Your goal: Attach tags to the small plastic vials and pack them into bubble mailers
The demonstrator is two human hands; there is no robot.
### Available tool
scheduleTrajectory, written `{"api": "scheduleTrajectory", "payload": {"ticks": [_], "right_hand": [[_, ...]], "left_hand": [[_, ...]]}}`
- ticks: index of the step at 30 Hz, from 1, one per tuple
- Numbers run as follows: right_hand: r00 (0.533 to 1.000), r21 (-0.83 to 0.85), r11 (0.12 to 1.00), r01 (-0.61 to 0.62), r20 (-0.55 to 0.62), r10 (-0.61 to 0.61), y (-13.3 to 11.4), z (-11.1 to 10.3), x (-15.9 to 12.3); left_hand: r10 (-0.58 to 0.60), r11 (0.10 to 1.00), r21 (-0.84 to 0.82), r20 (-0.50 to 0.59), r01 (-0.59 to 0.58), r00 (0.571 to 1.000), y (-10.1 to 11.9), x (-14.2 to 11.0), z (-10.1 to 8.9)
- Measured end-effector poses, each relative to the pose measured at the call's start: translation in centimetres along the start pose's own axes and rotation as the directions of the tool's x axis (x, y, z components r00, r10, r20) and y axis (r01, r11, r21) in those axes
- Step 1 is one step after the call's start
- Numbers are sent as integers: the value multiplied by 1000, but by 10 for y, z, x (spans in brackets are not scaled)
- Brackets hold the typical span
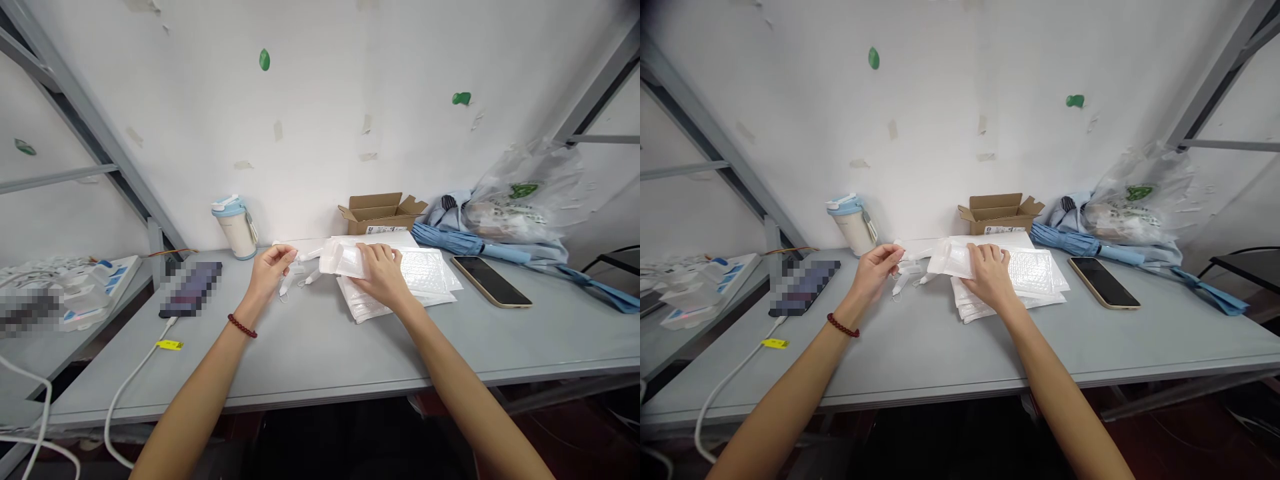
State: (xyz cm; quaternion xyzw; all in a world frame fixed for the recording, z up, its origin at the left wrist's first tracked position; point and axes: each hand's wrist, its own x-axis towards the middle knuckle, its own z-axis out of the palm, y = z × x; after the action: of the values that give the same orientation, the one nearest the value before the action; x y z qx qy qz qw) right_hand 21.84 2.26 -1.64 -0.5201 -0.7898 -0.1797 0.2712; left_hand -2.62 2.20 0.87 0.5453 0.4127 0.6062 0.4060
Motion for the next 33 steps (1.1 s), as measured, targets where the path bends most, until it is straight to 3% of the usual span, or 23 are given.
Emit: {"api": "scheduleTrajectory", "payload": {"ticks": [12,20,24,29,33], "right_hand": [[999,12,999,36,8,-36,-3,-1,-1],[999,40,998,49,17,-49,-7,-3,-1],[999,36,998,48,23,-48,-8,-4,-1],[998,39,998,57,18,-58,-7,-2,-1],[999,35,998,47,15,-48,-6,-1,-1]], "left_hand": [[-24,985,172,55,14,998,0,-10,14],[0,984,181,37,-7,999,-2,-13,20],[83,968,236,-2,-80,997,-3,-16,24],[150,888,387,265,-248,953,-7,-29,39],[137,832,468,344,-296,929,-7,-33,43]]}}
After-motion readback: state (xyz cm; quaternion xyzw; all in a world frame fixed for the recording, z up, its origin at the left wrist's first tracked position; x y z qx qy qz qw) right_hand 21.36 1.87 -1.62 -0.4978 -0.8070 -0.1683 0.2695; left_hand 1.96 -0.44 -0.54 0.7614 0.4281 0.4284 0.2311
